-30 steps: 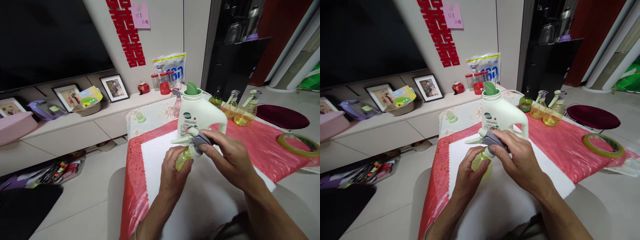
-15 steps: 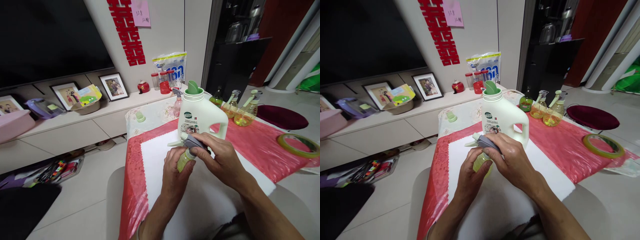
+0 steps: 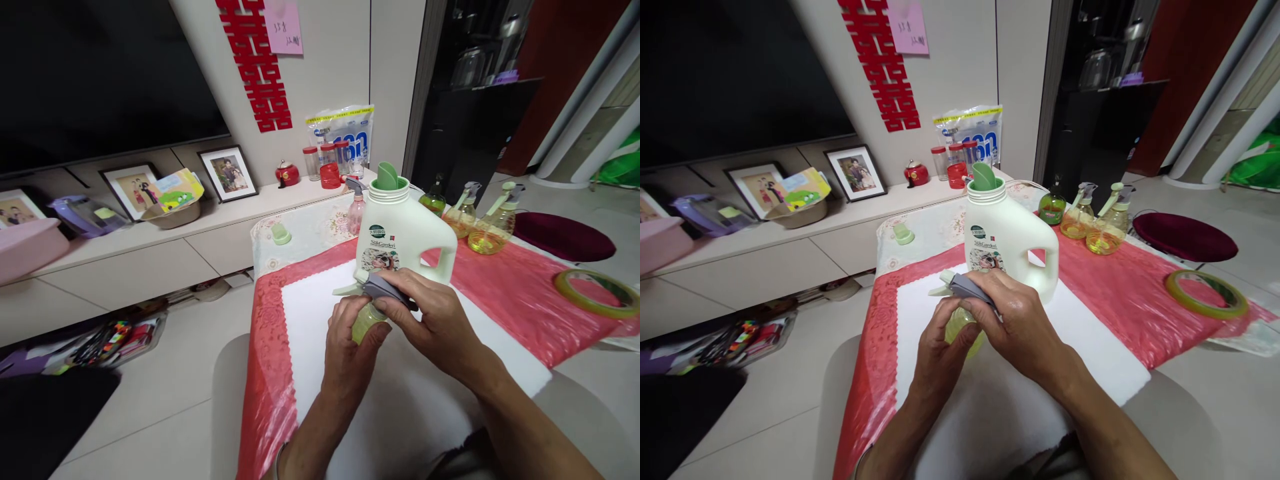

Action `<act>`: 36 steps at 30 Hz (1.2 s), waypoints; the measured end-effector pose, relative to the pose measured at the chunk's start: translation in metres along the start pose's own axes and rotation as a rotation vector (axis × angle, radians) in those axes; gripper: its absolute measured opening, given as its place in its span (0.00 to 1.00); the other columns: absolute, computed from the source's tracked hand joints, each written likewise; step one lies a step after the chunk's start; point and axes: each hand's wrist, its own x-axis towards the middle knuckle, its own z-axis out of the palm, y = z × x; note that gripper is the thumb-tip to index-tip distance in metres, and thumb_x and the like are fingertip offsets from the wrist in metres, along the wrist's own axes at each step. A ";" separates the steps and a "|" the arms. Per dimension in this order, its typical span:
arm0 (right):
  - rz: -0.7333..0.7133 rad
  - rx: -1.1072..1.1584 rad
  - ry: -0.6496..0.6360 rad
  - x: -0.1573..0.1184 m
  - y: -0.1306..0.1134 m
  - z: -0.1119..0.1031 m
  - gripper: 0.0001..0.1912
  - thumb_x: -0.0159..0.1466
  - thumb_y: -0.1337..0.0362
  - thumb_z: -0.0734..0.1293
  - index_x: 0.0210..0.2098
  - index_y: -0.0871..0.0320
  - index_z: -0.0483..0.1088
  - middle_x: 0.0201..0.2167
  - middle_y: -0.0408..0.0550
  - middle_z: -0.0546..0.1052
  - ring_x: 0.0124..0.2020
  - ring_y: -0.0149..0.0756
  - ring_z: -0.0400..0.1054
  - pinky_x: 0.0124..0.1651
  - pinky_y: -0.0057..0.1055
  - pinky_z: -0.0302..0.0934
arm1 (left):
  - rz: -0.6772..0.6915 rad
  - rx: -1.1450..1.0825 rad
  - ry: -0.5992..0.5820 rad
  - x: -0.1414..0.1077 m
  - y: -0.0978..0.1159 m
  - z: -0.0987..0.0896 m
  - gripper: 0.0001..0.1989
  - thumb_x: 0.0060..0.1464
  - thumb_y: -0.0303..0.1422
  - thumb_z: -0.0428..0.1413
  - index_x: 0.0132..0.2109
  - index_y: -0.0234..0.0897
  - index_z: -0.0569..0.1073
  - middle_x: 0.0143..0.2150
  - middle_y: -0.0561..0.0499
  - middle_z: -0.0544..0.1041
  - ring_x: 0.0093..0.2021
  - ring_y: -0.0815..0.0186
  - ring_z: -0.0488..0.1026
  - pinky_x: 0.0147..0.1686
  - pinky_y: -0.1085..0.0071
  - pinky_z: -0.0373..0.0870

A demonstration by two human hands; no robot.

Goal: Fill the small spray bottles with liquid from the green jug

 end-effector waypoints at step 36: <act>0.437 0.637 -0.222 -0.005 0.010 0.033 0.14 0.64 0.59 0.70 0.47 0.58 0.75 0.40 0.48 0.71 0.40 0.29 0.66 0.39 0.26 0.62 | -0.117 -0.339 0.175 -0.010 -0.019 -0.006 0.20 0.65 0.45 0.53 0.59 0.45 0.65 0.59 0.45 0.71 0.60 0.59 0.70 0.59 0.59 0.66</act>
